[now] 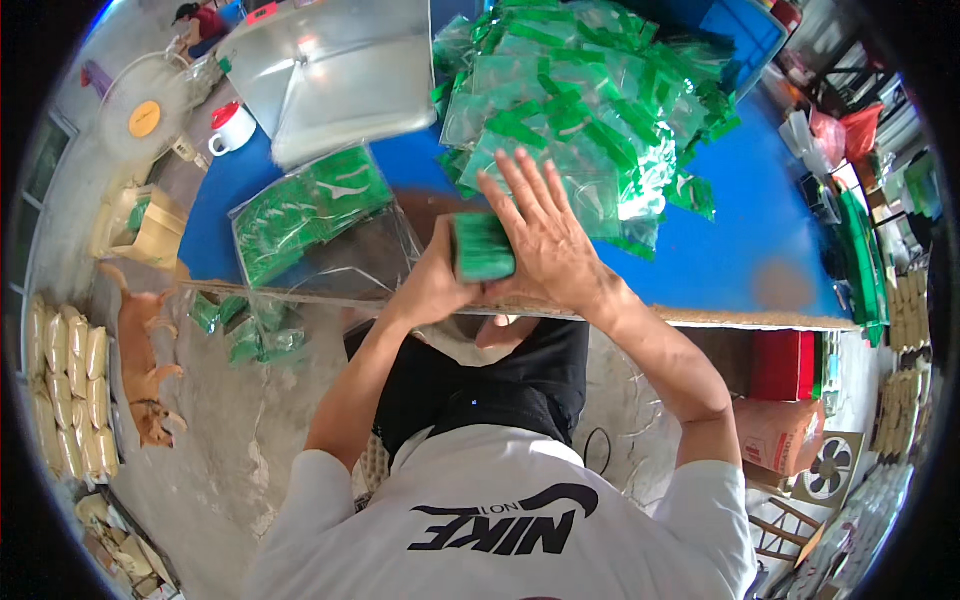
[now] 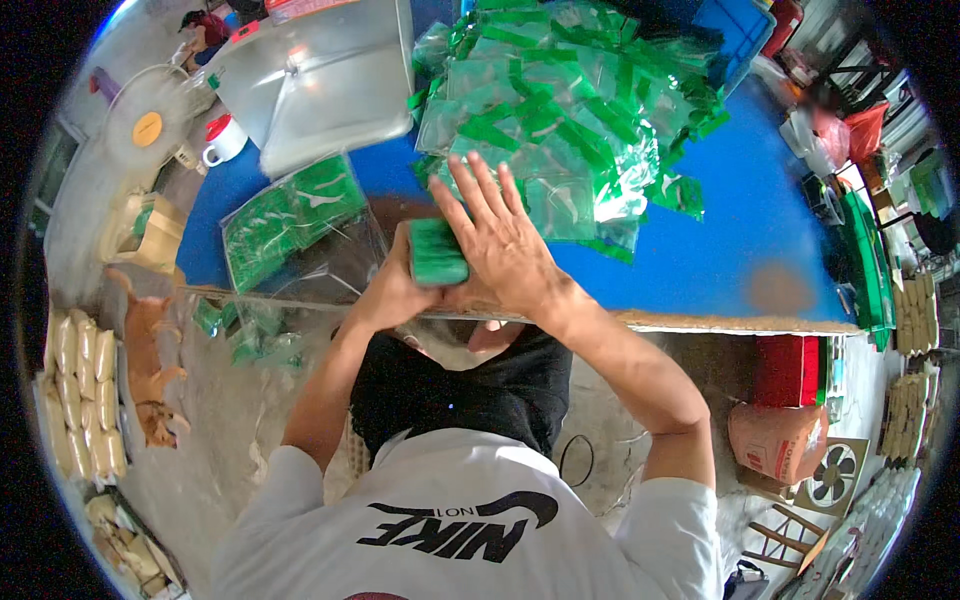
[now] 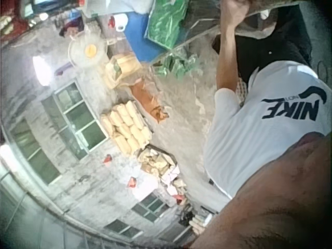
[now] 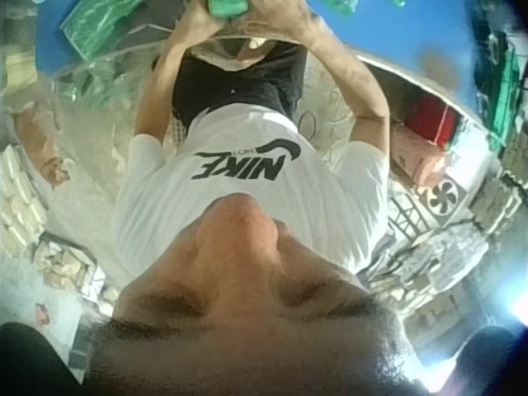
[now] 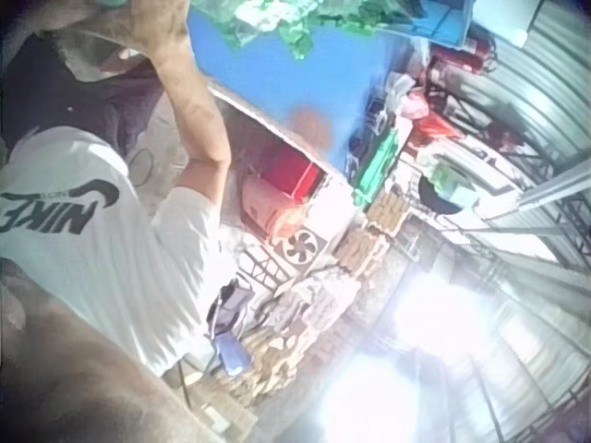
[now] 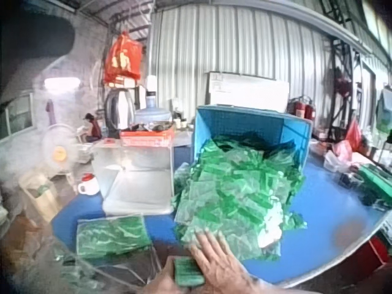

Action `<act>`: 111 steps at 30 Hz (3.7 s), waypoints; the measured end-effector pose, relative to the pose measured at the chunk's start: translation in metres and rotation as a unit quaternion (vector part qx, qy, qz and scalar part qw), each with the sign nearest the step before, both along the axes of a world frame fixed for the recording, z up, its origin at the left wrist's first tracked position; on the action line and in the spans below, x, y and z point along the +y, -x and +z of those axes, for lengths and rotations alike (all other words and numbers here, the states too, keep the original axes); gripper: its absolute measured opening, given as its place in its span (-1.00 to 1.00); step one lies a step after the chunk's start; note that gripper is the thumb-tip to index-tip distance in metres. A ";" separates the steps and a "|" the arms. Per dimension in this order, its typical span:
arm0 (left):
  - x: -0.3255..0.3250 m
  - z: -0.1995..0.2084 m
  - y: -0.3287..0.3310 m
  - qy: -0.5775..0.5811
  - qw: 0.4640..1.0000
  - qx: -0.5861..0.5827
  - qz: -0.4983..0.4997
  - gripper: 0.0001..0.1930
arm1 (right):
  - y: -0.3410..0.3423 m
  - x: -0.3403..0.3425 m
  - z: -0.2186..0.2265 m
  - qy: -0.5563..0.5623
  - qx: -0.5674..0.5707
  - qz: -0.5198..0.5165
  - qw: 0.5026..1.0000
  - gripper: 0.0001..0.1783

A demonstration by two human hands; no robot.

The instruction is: Organizing small green plastic packets into stacks and placing them into a larger clear plastic bag.

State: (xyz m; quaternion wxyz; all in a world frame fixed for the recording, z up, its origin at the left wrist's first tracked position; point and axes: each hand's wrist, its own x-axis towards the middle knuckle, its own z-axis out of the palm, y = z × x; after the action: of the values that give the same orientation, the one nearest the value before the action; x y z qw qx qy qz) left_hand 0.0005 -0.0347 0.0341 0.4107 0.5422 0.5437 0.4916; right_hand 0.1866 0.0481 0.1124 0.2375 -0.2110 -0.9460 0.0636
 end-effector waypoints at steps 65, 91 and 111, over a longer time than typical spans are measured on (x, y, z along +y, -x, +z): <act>-0.112 0.022 0.113 -0.067 0.775 0.608 0.159 -0.23 | 0.043 -0.091 -0.089 0.720 0.422 -0.060 0.548 -0.53; -0.033 0.058 0.100 -0.172 0.839 0.471 0.211 -0.90 | 0.098 -0.078 -0.085 0.802 0.408 -0.093 0.427 -0.56; -0.014 0.075 0.049 -0.165 0.890 0.385 0.179 -0.90 | 0.113 -0.037 -0.064 0.837 0.289 0.022 0.463 -0.51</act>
State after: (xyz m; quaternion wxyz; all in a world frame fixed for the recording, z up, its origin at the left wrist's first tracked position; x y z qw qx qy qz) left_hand -0.0484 -0.0488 0.1086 -0.0219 0.6424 0.6580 0.3922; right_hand 0.0737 0.0110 0.0486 0.2051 -0.2576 -0.3212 0.8879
